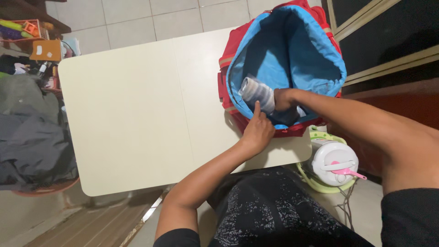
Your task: The person places several toiletries into a small beige pouch and puts the pouch into a red and blue bag. Then, the person folds a plaid shirt on the table and places it into the bag.
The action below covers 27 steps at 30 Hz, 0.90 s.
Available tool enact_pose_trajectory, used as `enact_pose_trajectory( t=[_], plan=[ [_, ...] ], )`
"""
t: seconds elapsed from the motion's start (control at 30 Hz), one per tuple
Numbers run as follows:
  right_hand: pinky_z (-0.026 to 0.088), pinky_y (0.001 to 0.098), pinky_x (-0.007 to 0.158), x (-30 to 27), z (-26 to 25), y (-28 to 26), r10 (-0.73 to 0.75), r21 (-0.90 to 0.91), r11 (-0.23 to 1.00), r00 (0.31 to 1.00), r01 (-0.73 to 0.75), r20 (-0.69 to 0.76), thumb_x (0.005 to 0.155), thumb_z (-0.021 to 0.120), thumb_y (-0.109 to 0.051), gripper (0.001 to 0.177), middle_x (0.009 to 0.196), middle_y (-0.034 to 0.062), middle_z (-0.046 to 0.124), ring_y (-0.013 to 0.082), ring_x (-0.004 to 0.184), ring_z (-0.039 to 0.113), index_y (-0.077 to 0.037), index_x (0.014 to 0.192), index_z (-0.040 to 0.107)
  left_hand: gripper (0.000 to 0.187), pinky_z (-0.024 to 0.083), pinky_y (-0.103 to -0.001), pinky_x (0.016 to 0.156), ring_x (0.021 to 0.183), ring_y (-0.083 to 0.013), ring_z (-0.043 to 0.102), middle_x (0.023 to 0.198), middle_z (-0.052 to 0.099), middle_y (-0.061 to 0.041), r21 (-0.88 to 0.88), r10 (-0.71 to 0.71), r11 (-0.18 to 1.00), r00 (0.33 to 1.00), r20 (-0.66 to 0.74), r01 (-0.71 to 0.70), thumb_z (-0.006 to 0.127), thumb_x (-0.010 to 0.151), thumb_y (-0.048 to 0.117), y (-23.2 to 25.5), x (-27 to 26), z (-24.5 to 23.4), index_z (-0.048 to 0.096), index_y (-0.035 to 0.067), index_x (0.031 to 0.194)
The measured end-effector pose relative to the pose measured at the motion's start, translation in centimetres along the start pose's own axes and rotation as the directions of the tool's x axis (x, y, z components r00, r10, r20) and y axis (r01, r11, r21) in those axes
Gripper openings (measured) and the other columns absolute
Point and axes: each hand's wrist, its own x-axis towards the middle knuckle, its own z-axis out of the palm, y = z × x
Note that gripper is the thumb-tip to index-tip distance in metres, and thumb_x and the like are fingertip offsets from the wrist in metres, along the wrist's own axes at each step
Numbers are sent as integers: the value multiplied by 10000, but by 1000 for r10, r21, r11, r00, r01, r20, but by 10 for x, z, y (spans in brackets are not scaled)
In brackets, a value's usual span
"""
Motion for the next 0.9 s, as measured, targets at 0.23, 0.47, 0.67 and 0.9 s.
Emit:
enact_pose_trajectory(
  t=[0.23,0.47,0.67,0.9],
  plan=[
    [557,419,902,48,44,14,-169,-349,908,964,233,205,742,761,-256,433,1109,148,767,311,1041,729,-121,1152,762,264,357,-514,1049,889,-269,665,834,743,-114,51,1,999,1000,-31,1,581,885,226,7,4,-1,815,108,855],
    [473,471,982,40,73,-4,-266,-402,882,964,246,4,806,724,-324,523,1280,171,643,351,1182,633,-104,1277,669,222,399,-486,976,946,-277,688,882,758,-87,-70,-8,997,980,200,23,619,902,232,7,24,-20,814,125,897],
    [402,515,1052,57,86,-7,-410,-361,894,813,267,-413,861,692,-381,608,1426,190,536,385,1303,550,-88,1384,589,290,553,-510,897,1067,-347,718,1097,741,-184,-369,-258,857,919,299,360,665,798,242,-68,141,2,792,102,1018],
    [404,575,1081,82,107,-19,16,-320,943,973,-91,-230,933,663,-444,685,1546,198,472,407,1394,500,-66,1487,522,489,455,-598,1080,1328,-403,545,1446,516,-163,-287,-368,567,550,750,772,681,831,208,-114,223,114,656,142,1315]
  ],
)
